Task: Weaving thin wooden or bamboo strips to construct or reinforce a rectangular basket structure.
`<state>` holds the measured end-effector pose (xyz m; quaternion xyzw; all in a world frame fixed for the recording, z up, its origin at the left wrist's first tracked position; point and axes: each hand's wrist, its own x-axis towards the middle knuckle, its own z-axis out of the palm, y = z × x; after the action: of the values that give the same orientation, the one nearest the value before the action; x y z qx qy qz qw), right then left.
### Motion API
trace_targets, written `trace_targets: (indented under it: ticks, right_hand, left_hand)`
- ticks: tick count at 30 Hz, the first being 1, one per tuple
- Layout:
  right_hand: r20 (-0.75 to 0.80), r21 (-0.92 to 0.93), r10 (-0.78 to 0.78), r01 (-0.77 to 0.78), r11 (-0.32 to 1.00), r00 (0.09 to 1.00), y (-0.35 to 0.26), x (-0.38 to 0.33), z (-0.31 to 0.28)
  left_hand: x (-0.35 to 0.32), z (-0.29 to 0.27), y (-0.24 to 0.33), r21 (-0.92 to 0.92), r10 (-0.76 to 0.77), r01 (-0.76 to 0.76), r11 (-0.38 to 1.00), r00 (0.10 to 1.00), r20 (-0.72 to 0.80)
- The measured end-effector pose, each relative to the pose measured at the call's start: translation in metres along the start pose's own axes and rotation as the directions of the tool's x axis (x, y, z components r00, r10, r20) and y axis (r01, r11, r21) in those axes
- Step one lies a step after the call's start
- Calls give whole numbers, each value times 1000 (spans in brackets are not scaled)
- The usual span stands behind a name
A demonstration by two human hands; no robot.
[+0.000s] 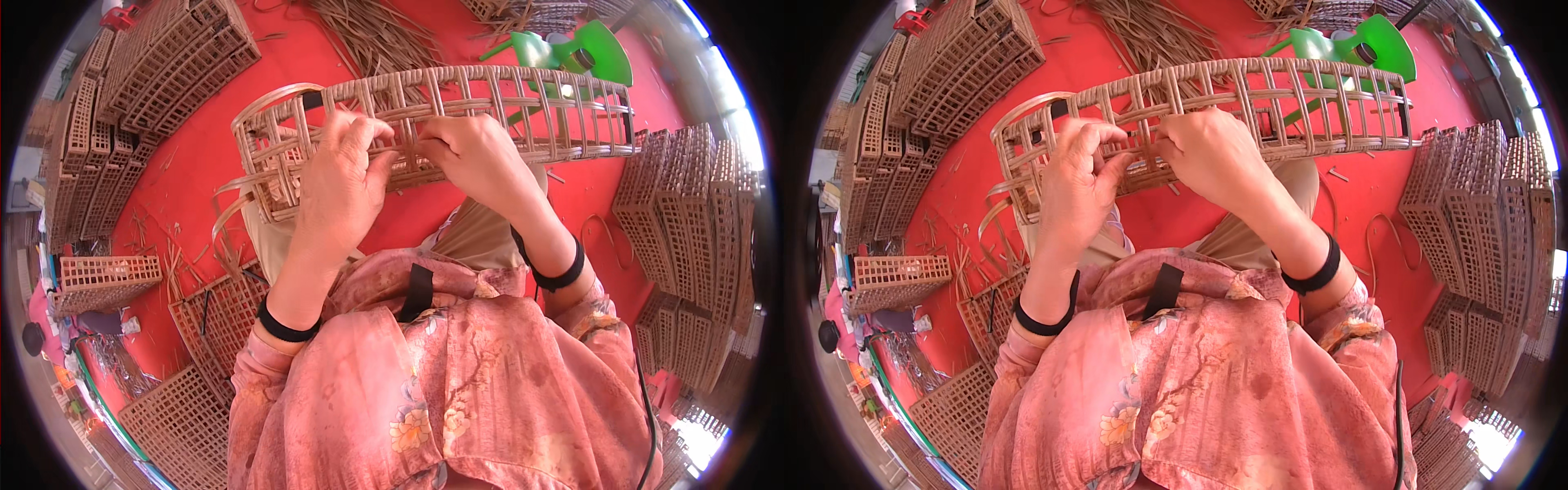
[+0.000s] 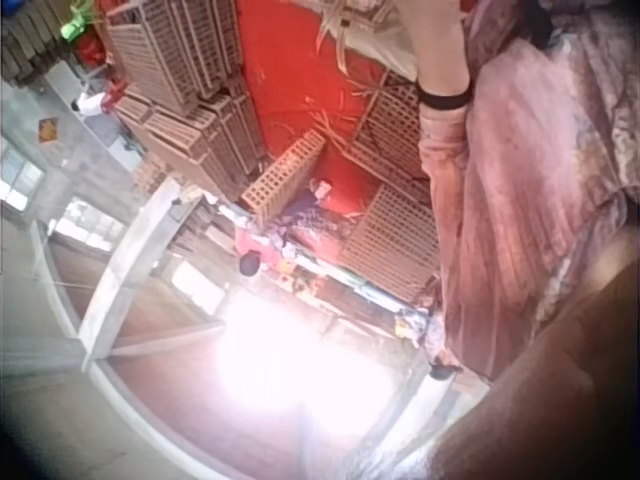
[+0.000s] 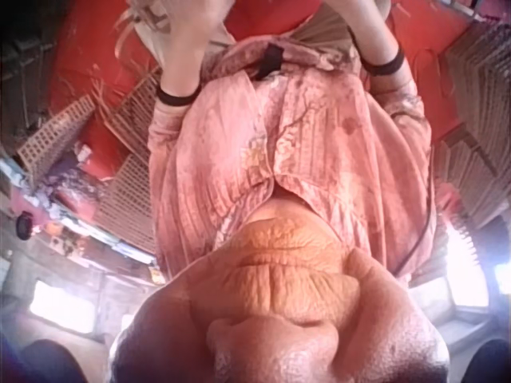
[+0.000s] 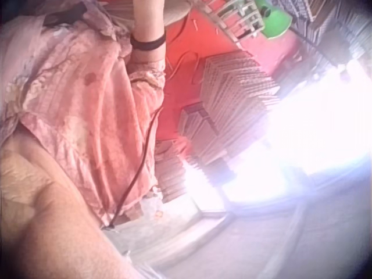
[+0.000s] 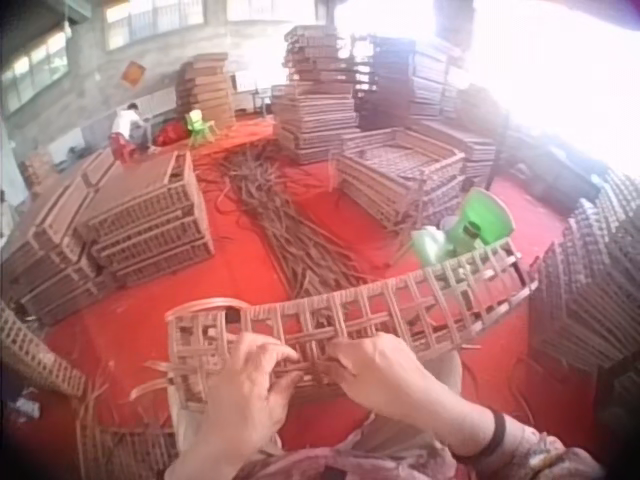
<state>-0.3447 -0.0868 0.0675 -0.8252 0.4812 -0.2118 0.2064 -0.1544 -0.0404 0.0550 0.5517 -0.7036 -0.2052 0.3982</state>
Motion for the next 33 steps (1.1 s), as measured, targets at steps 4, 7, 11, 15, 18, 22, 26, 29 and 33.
trace_targets:
  ticks: [4, 7, 11, 15, 18, 22, 26, 29, 33]
  right_hand:
    - [-109, 10, 27, -26, 1000, 994, -1, -23, -31]
    - [-128, 131, 163, -146, 981, 978, 3, -35, -59]
    - [-102, 20, 255, -254, 967, 962, 17, -29, -48]
    - [-62, -56, 221, -224, 973, 973, 31, -24, -31]
    - [54, -78, 241, -236, 969, 969, 38, -19, -33]
    - [196, -258, 4, 48, 965, 981, 49, -7, -38]
    - [22, 111, 115, -117, 987, 993, 54, -16, -37]
    - [-120, 73, 98, -90, 993, 988, 46, -29, -46]
    - [-209, 55, 194, -187, 981, 958, 40, -51, -92]
  left_hand:
    - [11, 18, 9, -2, 134, -134, 991, 991, -10]
    - [21, 30, 13, -114, 215, -206, 972, 974, 69]
    - [22, 32, 20, -137, 30, -13, 990, 992, 123]
    - [18, 31, 32, -20, -225, 229, 973, 967, 123]
    - [25, 34, 34, -41, -130, 139, 989, 977, 169]
    - [31, 43, 30, -67, -90, 101, 993, 983, 158]
    - [28, 45, 25, -14, 26, -25, 1000, 994, 109]
    - [29, 48, 27, 19, 136, -137, 990, 989, 55]
    - [42, 62, 36, -112, 273, -263, 958, 959, 82]
